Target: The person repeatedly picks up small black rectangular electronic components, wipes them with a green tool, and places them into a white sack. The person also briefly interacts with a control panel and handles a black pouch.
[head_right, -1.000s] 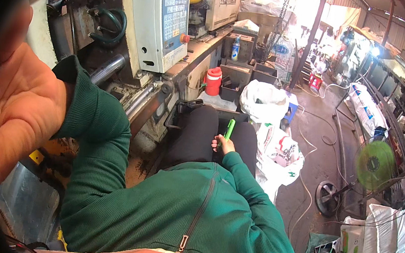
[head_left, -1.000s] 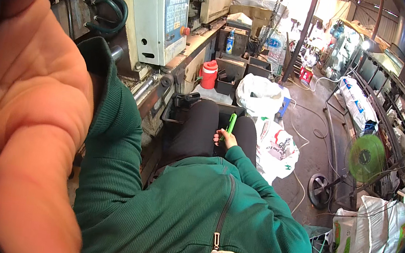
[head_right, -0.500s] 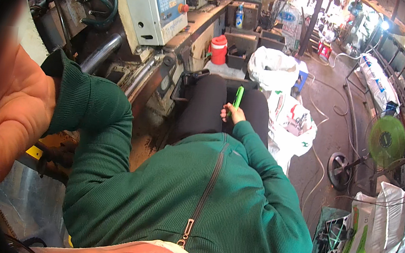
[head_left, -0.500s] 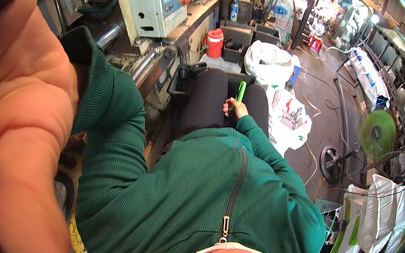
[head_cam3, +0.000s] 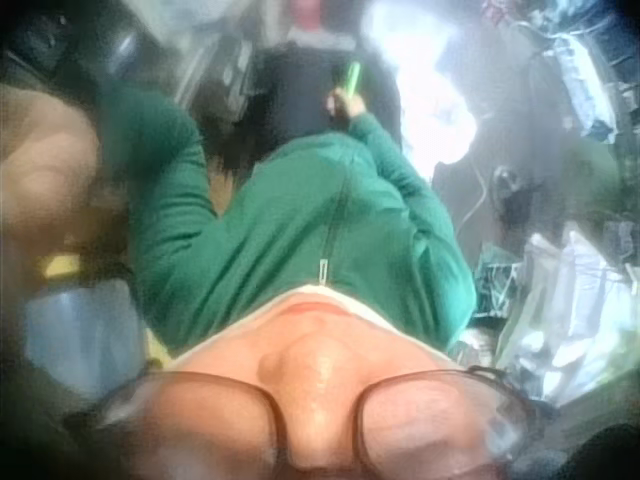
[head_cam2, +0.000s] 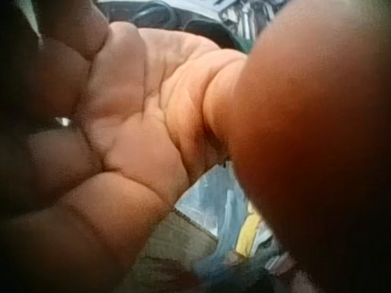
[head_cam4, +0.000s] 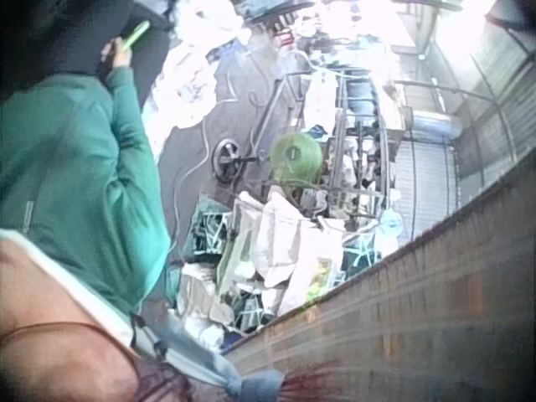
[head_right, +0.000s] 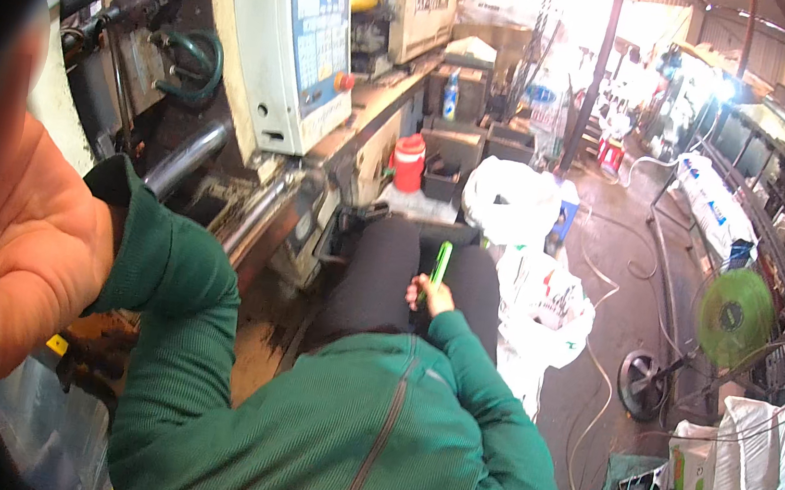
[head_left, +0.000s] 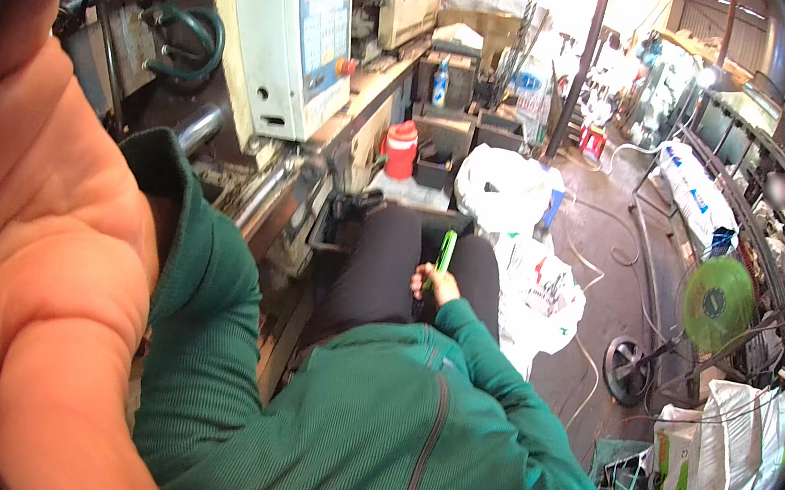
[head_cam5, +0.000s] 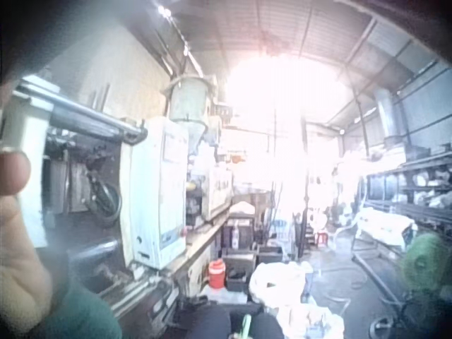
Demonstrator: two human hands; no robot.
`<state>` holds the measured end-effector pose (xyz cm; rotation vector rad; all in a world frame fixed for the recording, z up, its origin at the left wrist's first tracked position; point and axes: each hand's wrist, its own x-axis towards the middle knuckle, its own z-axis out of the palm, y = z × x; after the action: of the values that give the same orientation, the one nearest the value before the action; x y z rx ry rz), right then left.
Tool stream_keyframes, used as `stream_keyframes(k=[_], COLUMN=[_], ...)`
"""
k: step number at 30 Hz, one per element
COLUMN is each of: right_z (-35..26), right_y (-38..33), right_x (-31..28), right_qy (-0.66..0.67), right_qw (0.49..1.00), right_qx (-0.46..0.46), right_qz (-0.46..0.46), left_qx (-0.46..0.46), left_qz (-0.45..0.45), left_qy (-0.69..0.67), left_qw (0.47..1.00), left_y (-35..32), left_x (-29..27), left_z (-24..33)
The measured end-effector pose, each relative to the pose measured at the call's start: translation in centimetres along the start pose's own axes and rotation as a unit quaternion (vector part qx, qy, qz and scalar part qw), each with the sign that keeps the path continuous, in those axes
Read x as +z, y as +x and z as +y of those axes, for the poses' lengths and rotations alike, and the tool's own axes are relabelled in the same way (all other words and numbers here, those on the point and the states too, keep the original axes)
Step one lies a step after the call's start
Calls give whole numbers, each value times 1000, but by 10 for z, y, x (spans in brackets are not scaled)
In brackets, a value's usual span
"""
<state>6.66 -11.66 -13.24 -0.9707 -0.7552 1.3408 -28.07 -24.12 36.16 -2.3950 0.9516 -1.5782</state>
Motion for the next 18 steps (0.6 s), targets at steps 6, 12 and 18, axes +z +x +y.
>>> stream_keyframes(k=[6, 12, 18], right_z=[-12, -8, -30], right_y=[-9, -18, -5], right_x=[8, 8, 18], right_qy=[-1, 12, 23], right_qw=[999, 999, 1000], right_qx=[20, 26, 14], right_qz=[31, 44, 15], left_qx=[2, -9, -27], left_qz=[-2, -7, -39], left_qy=[10, 11, 30], left_qw=[1000, 1000, 998], left_y=[-3, -9, 10], left_x=[7, 7, 1], left_z=[-4, -6, -28])
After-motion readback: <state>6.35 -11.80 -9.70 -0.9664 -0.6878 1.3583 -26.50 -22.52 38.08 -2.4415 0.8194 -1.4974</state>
